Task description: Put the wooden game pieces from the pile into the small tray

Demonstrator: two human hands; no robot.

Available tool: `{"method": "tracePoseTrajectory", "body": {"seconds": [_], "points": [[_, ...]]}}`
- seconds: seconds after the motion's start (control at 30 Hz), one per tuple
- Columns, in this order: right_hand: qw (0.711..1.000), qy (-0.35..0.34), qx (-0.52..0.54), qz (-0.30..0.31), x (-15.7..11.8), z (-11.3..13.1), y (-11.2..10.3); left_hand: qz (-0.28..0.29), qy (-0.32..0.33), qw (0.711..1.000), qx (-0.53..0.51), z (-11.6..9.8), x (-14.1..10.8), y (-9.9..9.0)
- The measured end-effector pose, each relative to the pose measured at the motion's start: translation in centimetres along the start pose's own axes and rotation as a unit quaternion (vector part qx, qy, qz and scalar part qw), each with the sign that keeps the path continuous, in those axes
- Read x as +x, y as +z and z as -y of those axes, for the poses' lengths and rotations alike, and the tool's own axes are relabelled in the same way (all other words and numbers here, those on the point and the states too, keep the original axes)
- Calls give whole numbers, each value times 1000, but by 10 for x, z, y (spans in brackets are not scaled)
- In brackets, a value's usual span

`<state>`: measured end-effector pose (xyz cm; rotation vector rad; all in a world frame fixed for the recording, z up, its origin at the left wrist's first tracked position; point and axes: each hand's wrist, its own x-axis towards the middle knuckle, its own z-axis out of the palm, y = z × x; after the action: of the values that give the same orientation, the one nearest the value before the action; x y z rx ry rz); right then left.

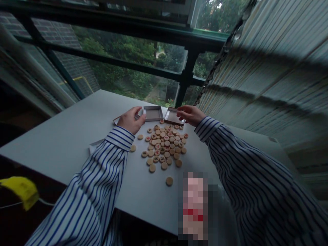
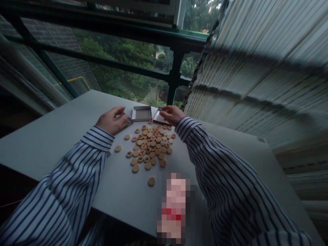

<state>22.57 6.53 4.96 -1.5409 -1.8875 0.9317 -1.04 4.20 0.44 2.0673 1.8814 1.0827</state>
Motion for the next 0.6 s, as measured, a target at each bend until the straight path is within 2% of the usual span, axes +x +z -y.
{"method": "tracePoseTrajectory", "body": {"seconds": [0.6], "points": [[997, -56, -60, -11, 63, -13, 22, 34, -54, 997, 33, 22, 35, 13]]}}
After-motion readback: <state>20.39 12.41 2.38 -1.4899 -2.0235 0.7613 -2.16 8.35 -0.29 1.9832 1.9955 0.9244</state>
